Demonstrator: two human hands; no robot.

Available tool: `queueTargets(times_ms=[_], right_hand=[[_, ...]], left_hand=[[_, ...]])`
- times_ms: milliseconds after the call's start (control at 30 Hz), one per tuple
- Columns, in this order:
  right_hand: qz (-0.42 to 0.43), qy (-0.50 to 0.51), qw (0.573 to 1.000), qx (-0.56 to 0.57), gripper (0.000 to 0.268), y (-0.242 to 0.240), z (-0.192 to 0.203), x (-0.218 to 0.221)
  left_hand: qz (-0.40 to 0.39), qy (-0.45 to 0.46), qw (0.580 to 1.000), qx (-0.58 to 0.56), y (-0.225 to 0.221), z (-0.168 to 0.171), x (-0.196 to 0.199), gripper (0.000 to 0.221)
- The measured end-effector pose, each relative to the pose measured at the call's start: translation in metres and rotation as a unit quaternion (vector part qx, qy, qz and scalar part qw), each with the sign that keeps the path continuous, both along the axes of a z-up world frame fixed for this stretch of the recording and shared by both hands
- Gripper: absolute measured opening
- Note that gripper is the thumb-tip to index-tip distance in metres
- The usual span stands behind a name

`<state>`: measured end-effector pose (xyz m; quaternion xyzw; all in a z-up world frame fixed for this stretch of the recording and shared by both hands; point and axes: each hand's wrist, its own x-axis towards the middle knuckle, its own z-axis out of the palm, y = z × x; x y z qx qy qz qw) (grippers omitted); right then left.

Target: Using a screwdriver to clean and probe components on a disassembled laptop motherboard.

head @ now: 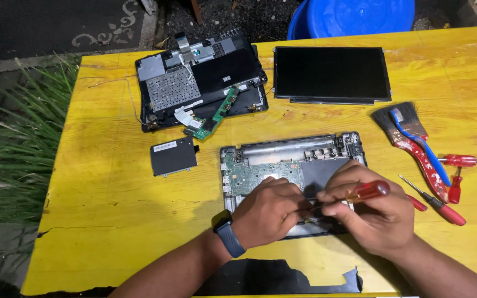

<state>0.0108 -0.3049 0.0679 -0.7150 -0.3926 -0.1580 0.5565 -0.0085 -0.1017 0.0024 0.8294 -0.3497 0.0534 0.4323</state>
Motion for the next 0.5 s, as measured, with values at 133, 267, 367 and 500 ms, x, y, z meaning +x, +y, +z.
queueTargets(times_ms=[133, 267, 367, 500], right_hand=[[0.018, 0.009, 1.0, -0.005, 0.014, -0.004, 0.0, 0.001], [0.023, 0.034, 0.999, 0.009, 0.017, -0.009, -0.003, -0.001], [0.02, 0.044, 0.998, 0.032, 0.016, -0.007, -0.003, -0.002], [-0.008, 0.007, 1.0, 0.019, 0.015, -0.006, -0.001, 0.0]], left_hand=[[0.016, -0.013, 1.0, 0.012, 0.0, 0.007, 0.001, 0.012], [-0.005, -0.034, 0.999, -0.021, 0.0, 0.005, 0.0, 0.011], [-0.004, -0.024, 1.0, -0.017, -0.001, 0.002, 0.002, 0.012], [0.014, -0.014, 1.0, -0.008, -0.002, 0.004, 0.0, 0.014]])
